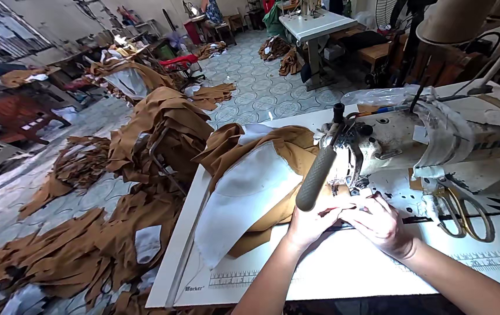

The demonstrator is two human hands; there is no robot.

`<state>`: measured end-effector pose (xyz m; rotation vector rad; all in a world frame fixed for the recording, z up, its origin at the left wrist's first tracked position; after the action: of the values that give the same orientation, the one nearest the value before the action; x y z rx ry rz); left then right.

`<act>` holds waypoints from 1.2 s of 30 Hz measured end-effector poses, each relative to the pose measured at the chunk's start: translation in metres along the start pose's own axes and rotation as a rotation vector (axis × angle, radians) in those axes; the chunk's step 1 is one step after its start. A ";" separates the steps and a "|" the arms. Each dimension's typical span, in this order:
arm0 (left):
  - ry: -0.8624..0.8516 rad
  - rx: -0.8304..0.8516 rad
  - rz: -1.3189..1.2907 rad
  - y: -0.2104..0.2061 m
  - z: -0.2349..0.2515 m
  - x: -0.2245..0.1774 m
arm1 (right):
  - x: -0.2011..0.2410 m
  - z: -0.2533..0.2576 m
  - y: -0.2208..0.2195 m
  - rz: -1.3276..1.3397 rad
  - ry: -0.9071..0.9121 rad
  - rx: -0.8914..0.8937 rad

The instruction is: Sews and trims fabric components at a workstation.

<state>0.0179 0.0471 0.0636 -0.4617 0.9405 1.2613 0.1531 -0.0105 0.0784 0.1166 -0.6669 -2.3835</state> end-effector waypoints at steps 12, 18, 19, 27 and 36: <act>-0.080 -0.031 0.159 -0.003 0.006 -0.005 | 0.010 -0.003 -0.005 -0.039 0.178 0.061; 0.215 0.078 -0.121 -0.008 0.001 0.013 | -0.002 -0.002 -0.002 0.020 0.016 0.029; 0.247 0.078 -0.148 -0.007 -0.001 0.015 | 0.000 -0.002 -0.002 0.032 0.032 0.029; 0.255 0.074 -0.162 -0.006 -0.001 0.013 | 0.001 0.000 0.000 -0.011 0.019 0.022; -0.064 0.102 0.065 -0.006 -0.003 -0.004 | -0.017 -0.007 -0.004 0.052 -0.153 -0.007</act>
<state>0.0227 0.0405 0.0638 -0.3113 0.9666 1.2726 0.1660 -0.0007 0.0691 -0.0858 -0.7238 -2.3608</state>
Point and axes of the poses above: each hand's wrist, its own z-axis towards the middle knuckle, its own y-axis out of the back of the hand, x = y × z, the point moved 10 cm from there along z, towards the middle knuckle, and after that the axes turned 11 degrees about -z, right-handed, at the moved point
